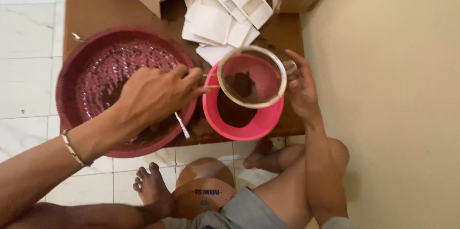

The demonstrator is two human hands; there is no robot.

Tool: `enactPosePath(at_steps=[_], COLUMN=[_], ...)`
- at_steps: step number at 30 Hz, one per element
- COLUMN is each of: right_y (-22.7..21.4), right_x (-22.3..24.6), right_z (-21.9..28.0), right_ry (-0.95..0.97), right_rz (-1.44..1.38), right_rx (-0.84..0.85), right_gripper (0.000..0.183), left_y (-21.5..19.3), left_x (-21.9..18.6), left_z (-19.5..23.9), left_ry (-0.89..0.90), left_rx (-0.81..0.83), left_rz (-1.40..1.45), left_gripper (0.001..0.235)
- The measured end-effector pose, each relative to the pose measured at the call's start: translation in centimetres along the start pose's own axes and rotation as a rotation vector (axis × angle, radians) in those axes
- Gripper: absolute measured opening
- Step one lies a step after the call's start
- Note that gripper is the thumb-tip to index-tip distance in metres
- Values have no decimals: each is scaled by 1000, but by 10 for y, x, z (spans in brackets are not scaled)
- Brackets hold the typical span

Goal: The person sits on the floor and uses a spoon to scoop a dark brown powder from a large red bowl into a metal sieve. They then shake the sieve over a pink bowl to sift the powder, repeating this process multiple times.

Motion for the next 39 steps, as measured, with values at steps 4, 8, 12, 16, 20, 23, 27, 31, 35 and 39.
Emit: enactPosePath(at_steps=[4, 8, 12, 16, 20, 23, 27, 31, 35, 39], right_y=[-5, 5, 10, 6, 10, -2, -3, 5, 0, 4], right_x=[-13, 11, 14, 8, 8, -6, 3, 21, 17, 24], right_z=[-1, 4, 2, 5, 1, 0, -3, -4, -1, 0], right_ry=[93, 65, 57, 34, 24, 86, 69, -36, -30, -126], right_rz=[-7, 29, 64, 21, 79, -420, -196, -56, 65, 60], right_rx=[-36, 86, 19, 80, 84, 173, 65, 85, 69, 133], right_gripper=[100, 93, 86, 104, 105, 106, 80, 73, 90, 107], left_y=[-4, -8, -20, -19, -9, -1, -20, -27, -25, -17], left_x=[1, 1, -3, -3, -10, 2, 0, 4, -4, 12], left_z=[5, 6, 6, 7, 7, 5, -1, -3, -3, -4], left_ry=[-13, 22, 52, 44, 87, 70, 77, 96, 98, 68], left_rx=[42, -46, -95, -137, -136, -139, -182, -174, -204, -137], left_rz=[-97, -212, -211, -204, -207, -326, -326, -281, -167, -218], left_gripper=[39, 58, 53, 48, 47, 62, 53, 49, 43, 52])
Point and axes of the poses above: each hand's wrist, its own z-axis away from the middle knuckle, its own y-axis out of the palm, x = y × z, the point moved 5 cm from there along -z, towards the middle knuckle, and after that the axes turned 7 degrees about y, right-handed, at the moved point
